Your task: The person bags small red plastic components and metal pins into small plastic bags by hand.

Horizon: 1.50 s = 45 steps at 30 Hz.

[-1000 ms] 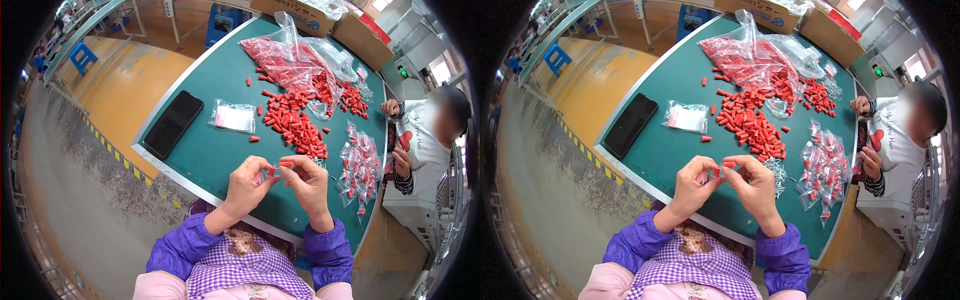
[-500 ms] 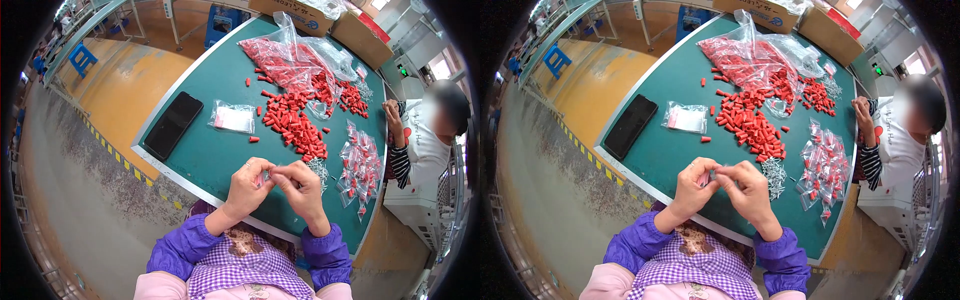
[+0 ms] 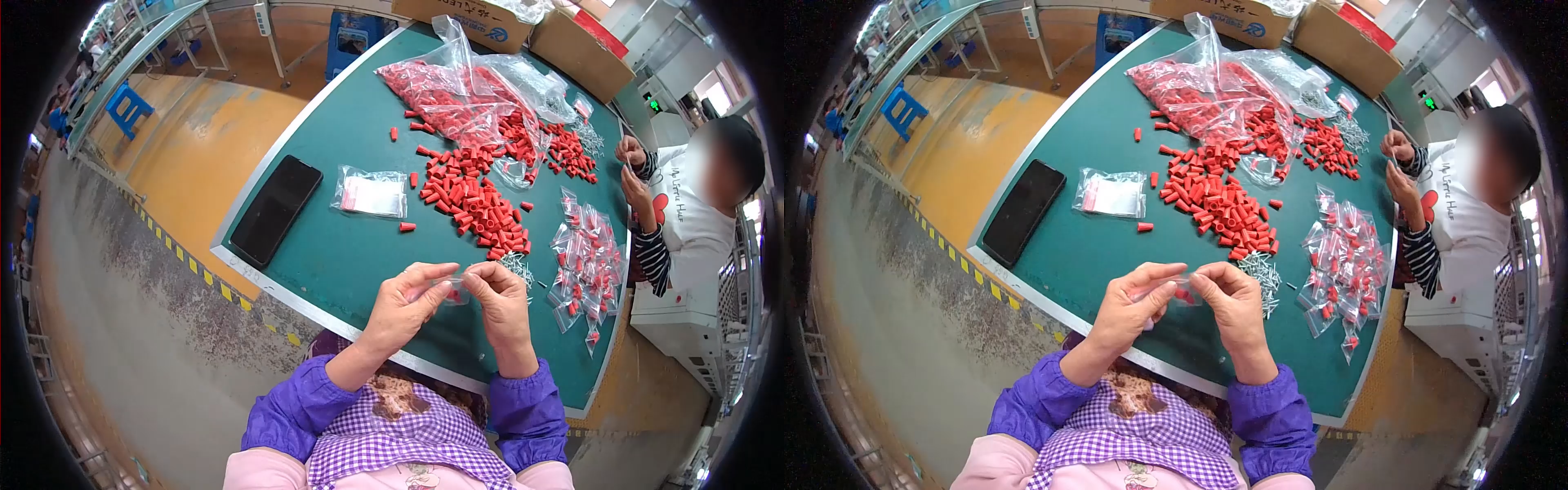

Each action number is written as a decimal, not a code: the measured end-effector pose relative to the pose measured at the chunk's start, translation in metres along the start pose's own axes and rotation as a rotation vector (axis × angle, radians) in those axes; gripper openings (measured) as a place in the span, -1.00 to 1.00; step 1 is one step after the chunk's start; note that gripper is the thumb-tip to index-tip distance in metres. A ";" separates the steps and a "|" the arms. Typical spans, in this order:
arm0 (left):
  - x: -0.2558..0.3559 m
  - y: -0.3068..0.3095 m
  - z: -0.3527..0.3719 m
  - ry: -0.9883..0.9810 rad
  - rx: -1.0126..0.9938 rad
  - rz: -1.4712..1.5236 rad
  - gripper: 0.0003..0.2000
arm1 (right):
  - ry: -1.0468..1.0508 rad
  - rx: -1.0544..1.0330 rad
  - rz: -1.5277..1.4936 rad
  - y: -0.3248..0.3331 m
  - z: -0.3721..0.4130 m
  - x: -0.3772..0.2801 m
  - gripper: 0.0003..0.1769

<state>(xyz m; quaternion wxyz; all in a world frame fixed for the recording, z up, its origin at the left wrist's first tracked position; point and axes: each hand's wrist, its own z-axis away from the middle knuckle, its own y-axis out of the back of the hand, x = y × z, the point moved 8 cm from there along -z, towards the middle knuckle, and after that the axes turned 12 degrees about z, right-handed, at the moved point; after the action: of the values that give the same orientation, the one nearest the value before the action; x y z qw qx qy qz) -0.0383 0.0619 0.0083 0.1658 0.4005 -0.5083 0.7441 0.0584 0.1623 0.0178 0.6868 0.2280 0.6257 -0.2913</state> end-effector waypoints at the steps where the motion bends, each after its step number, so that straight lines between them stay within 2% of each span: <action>1: -0.002 0.005 0.001 0.031 0.065 0.011 -0.82 | -0.001 0.005 -0.005 0.000 0.001 -0.001 -0.89; 2: -0.005 0.006 0.001 0.034 0.063 0.006 -0.82 | -0.004 0.021 0.002 0.001 0.002 -0.002 -0.90; 4: -0.001 0.013 -0.001 -0.103 0.104 0.007 -0.88 | -0.009 0.039 0.005 0.002 0.003 -0.001 -0.90; 7: 0.000 0.011 -0.002 -0.127 0.101 0.034 -0.93 | 0.022 0.105 0.032 0.002 0.006 -0.001 -0.91; 8: 0.000 0.013 -0.002 -0.124 0.100 0.032 -0.93 | 0.040 0.134 0.025 0.002 0.008 -0.003 -0.91; 10: -0.009 0.015 -0.003 0.022 0.073 0.119 -0.93 | 0.061 0.166 0.015 0.004 0.008 -0.005 -0.91; 14: -0.006 0.002 -0.004 0.036 0.097 0.014 -0.93 | 0.170 0.165 0.256 0.003 0.010 -0.017 -0.90; 16: -0.003 0.001 -0.007 -0.145 0.036 0.040 -0.92 | 0.218 0.185 0.407 0.002 0.014 -0.024 -0.91; 20: -0.003 0.000 -0.004 -0.152 -0.005 -0.006 -0.94 | 0.210 0.214 0.367 0.006 0.019 -0.016 -0.92; 22: -0.028 0.005 -0.005 0.174 -0.026 0.067 -0.85 | 0.176 0.246 0.343 0.015 0.020 -0.013 -0.92; 23: -0.028 0.004 -0.006 0.172 -0.026 0.065 -0.85 | 0.178 0.246 0.341 0.019 0.019 -0.018 -0.92; 25: -0.025 -0.002 -0.009 0.138 -0.012 0.407 -0.75 | 0.169 0.484 0.330 0.054 0.023 -0.036 -0.90; 27: -0.026 0.004 -0.013 0.135 -0.010 0.491 -0.72 | 0.268 0.760 0.498 0.105 0.028 -0.052 -0.89; 29: -0.025 0.006 -0.015 0.128 -0.009 0.579 -0.70 | 0.621 1.040 1.128 0.115 0.044 -0.098 -0.88; 30: -0.026 0.007 -0.015 0.130 0.018 0.614 -0.72 | 0.623 1.038 1.128 0.113 0.044 -0.099 -0.88; 32: -0.028 0.004 -0.015 0.138 0.042 0.650 -0.74 | 0.451 0.922 0.787 0.120 0.038 -0.084 -0.87; 35: -0.029 -0.001 -0.017 0.117 0.052 0.701 -0.73 | 0.135 0.331 0.584 0.059 0.022 -0.033 -0.88; 38: -0.027 -0.001 -0.017 0.085 0.051 0.704 -0.74 | -0.104 0.013 0.467 0.001 0.020 0.011 -0.86; 45: -0.021 0.001 -0.015 0.054 0.033 0.718 -0.75 | -0.184 -0.021 0.208 -0.019 0.017 0.020 -0.83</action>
<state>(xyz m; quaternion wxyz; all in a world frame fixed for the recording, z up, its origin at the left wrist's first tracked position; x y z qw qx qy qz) -0.0327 0.0781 -0.0109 -0.0995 0.1795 -0.5998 0.7734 0.0584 0.1349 0.0011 0.7701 0.2564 0.5362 -0.2317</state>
